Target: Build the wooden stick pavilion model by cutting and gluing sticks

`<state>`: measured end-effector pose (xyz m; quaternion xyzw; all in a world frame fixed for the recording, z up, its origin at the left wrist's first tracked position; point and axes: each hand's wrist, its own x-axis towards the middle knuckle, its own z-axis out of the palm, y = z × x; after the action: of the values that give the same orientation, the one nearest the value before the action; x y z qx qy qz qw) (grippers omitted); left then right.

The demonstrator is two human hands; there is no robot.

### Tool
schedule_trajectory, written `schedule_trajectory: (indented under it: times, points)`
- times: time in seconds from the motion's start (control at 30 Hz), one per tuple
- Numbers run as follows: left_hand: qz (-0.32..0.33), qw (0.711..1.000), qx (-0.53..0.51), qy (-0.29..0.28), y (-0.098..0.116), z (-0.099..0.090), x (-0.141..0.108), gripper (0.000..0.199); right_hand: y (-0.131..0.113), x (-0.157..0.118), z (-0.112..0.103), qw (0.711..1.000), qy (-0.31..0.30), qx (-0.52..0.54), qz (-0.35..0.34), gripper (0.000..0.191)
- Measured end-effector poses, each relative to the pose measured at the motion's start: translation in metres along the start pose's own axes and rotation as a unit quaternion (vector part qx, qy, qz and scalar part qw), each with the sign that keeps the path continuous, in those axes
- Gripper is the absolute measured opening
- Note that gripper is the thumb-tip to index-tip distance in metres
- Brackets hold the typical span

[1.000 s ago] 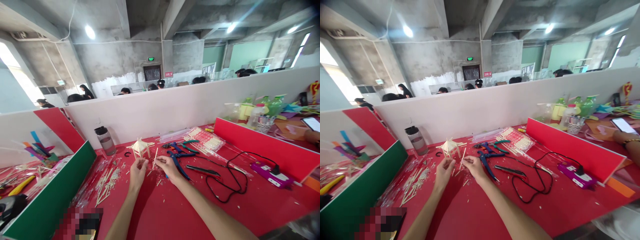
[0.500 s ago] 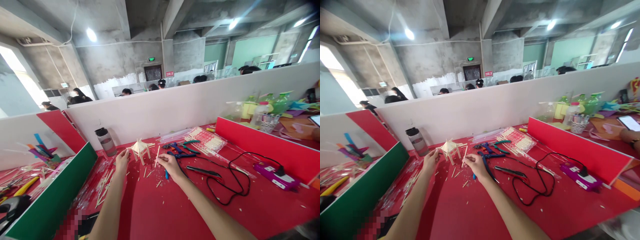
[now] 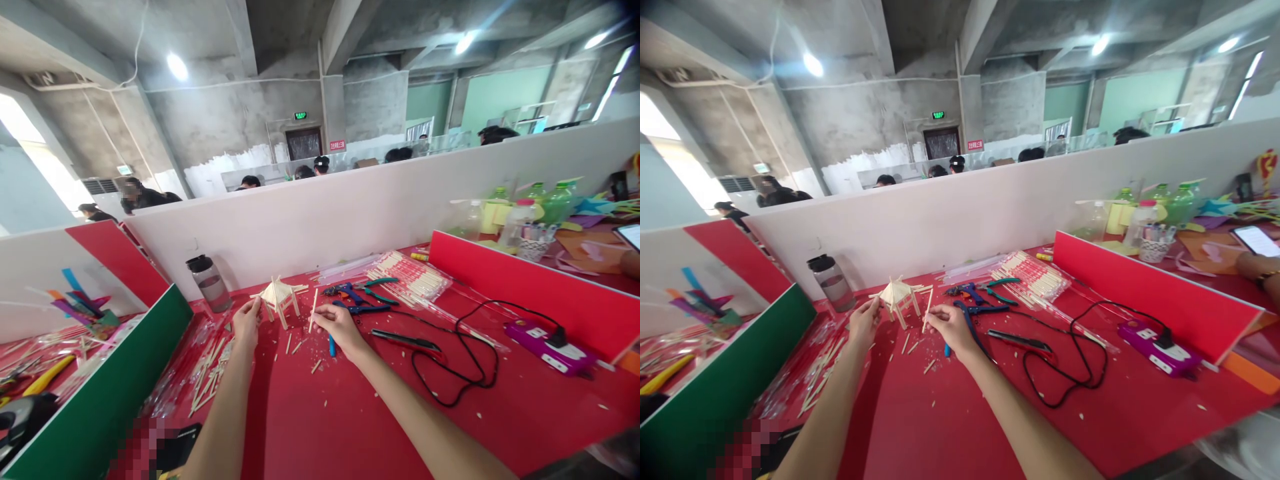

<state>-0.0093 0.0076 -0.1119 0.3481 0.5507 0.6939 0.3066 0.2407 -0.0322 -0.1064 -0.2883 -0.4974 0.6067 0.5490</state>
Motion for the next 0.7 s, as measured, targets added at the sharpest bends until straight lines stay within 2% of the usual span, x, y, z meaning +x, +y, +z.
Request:
schedule_trajectory:
  times: [0.2, 0.33, 0.47, 0.6, 0.63, 0.7]
  points:
    - [0.037, 0.991, 0.131, -0.002, -0.002, -0.008, -0.003, 0.059, -0.002, -0.001, 0.000, 1.000, -0.007, -0.005, -0.001, 0.028]
    - [0.069, 0.965, 0.250, -0.048, 0.003, -0.017, -0.009, 0.038, -0.003, -0.001, 0.001, 1.000, -0.004, -0.010, 0.002, 0.028]
    - [0.067, 0.925, 0.369, -0.060, 0.014, -0.036, -0.013, 0.021, -0.003, -0.001, 0.001, 1.000, -0.007, -0.015, 0.003, 0.028]
    - [0.054, 0.885, 0.462, -0.021, 0.037, -0.062, -0.015, 0.023, -0.003, -0.002, 0.002, 1.000, -0.007, -0.014, 0.005, 0.029]
    - [0.053, 0.870, 0.490, -0.005, 0.044, -0.068, -0.016, 0.026, -0.003, -0.002, 0.002, 1.000, -0.007, -0.014, 0.005, 0.029]
    - [0.041, 0.807, 0.589, 0.039, 0.059, -0.077, -0.017, 0.032, -0.003, -0.002, 0.002, 1.000, -0.008, -0.015, 0.005, 0.028]
